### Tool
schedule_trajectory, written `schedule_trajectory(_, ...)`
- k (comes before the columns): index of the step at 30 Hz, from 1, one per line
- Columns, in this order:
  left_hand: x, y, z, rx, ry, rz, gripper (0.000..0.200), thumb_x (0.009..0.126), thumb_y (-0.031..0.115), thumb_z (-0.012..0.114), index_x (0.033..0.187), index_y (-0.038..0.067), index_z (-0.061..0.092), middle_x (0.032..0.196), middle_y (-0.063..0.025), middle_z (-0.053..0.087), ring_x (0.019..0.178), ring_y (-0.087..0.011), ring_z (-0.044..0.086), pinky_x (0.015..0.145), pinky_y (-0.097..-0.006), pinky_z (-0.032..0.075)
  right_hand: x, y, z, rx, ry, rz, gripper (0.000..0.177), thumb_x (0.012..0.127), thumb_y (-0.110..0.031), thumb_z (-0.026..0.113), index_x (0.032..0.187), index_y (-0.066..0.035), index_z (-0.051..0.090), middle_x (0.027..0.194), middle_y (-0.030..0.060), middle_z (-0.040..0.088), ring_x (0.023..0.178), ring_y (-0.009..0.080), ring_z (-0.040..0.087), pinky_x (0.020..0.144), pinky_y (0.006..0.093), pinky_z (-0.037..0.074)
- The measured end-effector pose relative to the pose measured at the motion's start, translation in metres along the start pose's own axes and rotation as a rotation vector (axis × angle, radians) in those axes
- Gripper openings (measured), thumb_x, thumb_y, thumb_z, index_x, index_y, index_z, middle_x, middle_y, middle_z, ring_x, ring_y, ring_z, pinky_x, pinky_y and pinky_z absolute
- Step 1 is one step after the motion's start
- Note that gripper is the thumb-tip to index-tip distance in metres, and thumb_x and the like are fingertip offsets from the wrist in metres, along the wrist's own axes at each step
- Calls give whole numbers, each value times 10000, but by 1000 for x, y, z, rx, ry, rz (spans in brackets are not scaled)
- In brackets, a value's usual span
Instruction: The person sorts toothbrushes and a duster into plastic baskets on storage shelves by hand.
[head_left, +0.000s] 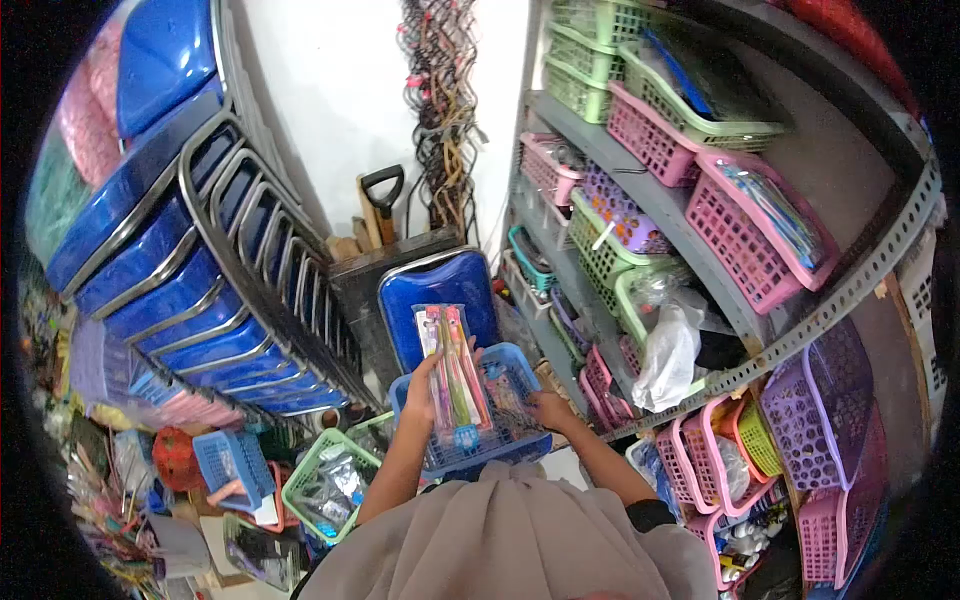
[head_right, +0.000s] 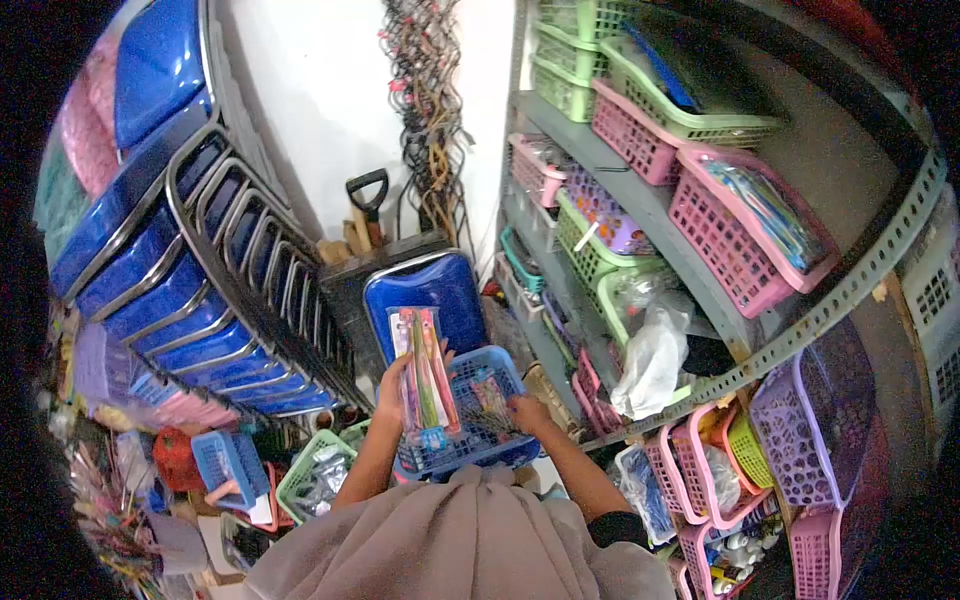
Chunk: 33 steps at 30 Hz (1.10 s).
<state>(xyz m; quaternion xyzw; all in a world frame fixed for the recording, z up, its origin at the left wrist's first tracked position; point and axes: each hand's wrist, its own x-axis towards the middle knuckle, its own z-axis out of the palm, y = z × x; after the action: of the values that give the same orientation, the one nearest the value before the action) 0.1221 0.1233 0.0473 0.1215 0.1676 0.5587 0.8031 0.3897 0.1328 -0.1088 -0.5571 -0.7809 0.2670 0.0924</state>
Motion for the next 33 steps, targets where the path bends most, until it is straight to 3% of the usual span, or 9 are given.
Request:
schedule_trajectory(6,34,-30,21,128,-208,-69,601,861,255,399,1397,25,255,1394,-160,371,1262,-303,391,1010,-415,368,-13,-85,-105,1099,-136,143,404,896,-388,544,1078,-30,591,936,10,607,835,107,555,721,243,449)
schedule_trajectory(10,44,-51,56,295,-293,-148,620,852,277,385,1401,27,241,1410,-144,347,1274,-294,369,1041,-421,335,-29,-95,-135,1096,-108,-115,370,901,-276,575,1160,-14,533,1038,27,595,924,92,539,794,256,444)
schedule_trajectory(15,65,-79,72,428,-363,-282,628,846,276,425,1388,7,257,1414,-125,350,1245,-279,405,1036,-432,332,-67,-107,-185,1115,168,-40,413,847,-181,658,1193,-9,511,1026,20,600,925,68,530,805,243,436)
schedule_trajectory(17,78,-90,81,508,-342,-237,549,884,258,429,1347,-17,320,1363,-134,411,1199,-260,444,1021,-411,333,-78,-96,-207,960,309,-68,408,841,-199,665,1163,5,521,980,32,606,870,72,542,760,240,449)
schedule_trajectory(19,89,-96,93,736,-419,-168,473,898,349,475,1193,-21,483,1049,-102,570,930,-181,557,830,-330,438,-97,-95,-242,871,282,43,399,828,-233,682,1127,-6,544,933,39,605,823,68,531,692,244,449)
schedule_trajectory(20,97,-99,98,782,-433,-184,483,920,389,454,1200,-5,472,1044,-81,548,909,-144,529,813,-311,423,-105,-94,-258,778,363,7,412,823,-245,686,1130,-8,545,937,47,608,817,79,539,690,253,456)
schedule_trajectory(25,138,-111,164,713,-775,-4,534,973,319,380,1396,13,268,1395,-134,356,1291,-218,345,1065,-322,254,-148,-120,-365,515,635,38,484,825,-273,675,1198,-6,521,993,78,616,843,128,562,757,289,473)
schedule_trajectory(29,163,-114,241,1211,-956,544,487,898,202,536,1342,66,389,1412,-115,343,1304,-270,322,1069,-347,245,-167,-123,-455,373,830,23,446,844,-267,642,1185,-6,526,995,95,622,880,141,568,782,304,467)
schedule_trajectory(33,181,-128,308,1327,-963,832,518,872,200,550,1349,98,375,1409,-128,335,1310,-301,297,1083,-423,208,-160,-119,-527,-30,996,167,413,808,-231,638,1127,17,549,994,191,628,893,249,610,782,350,458)
